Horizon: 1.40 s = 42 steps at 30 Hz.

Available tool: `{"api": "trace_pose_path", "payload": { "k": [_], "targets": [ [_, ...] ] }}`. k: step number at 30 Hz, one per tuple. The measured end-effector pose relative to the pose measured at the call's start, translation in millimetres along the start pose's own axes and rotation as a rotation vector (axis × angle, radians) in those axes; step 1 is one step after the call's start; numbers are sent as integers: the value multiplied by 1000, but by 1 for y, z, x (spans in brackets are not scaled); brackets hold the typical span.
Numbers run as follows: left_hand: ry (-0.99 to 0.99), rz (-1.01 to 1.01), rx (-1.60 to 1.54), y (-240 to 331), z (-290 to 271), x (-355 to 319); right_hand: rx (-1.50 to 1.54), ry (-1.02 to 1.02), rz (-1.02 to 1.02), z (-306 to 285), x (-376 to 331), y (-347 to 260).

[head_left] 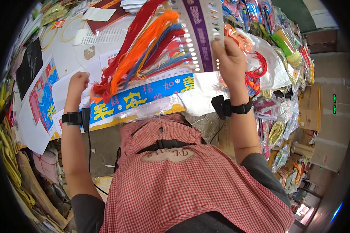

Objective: Manually organizing and packaging DIY embroidery kits into plastic bags at a workstation.

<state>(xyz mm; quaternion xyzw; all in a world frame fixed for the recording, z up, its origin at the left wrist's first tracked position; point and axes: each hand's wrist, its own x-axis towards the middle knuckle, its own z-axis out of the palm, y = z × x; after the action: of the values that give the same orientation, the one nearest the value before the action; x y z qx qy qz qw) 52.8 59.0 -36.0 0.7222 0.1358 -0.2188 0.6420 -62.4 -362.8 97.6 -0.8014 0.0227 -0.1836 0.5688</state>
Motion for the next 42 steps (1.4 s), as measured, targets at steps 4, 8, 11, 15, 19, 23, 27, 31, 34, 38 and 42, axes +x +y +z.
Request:
{"api": "trace_pose_path", "payload": {
  "k": [4,8,11,15,19,23,27,31,34,38,42],
  "targets": [
    [-100,379,444,45,52,-31,-51,4,-233,3,23,-13],
    [-205,873,413,95,103,-56,-112,-182,-362,38,31,-44],
    [-393,616,599,130,143,-89,28,-191,-359,66,37,-59],
    [-751,271,68,118,154,-99,94,-30,-211,55,52,-67],
    [-764,165,100,85,113,-87,157,91,-259,5,62,-29],
    [-622,-45,468,72,61,-98,-63,185,-32,-17,41,10],
    [-503,-160,632,20,-23,-77,-128,151,224,-2,12,76],
    [-96,-80,375,-23,-76,-52,-76,71,423,39,-23,147],
    [66,-44,180,-37,-79,-35,43,35,555,64,-38,176],
    [197,-41,-184,-78,-76,1,-80,3,584,79,-39,216],
    [577,-2,-167,-162,-135,7,-416,-51,504,97,-37,232]
  ]
}}
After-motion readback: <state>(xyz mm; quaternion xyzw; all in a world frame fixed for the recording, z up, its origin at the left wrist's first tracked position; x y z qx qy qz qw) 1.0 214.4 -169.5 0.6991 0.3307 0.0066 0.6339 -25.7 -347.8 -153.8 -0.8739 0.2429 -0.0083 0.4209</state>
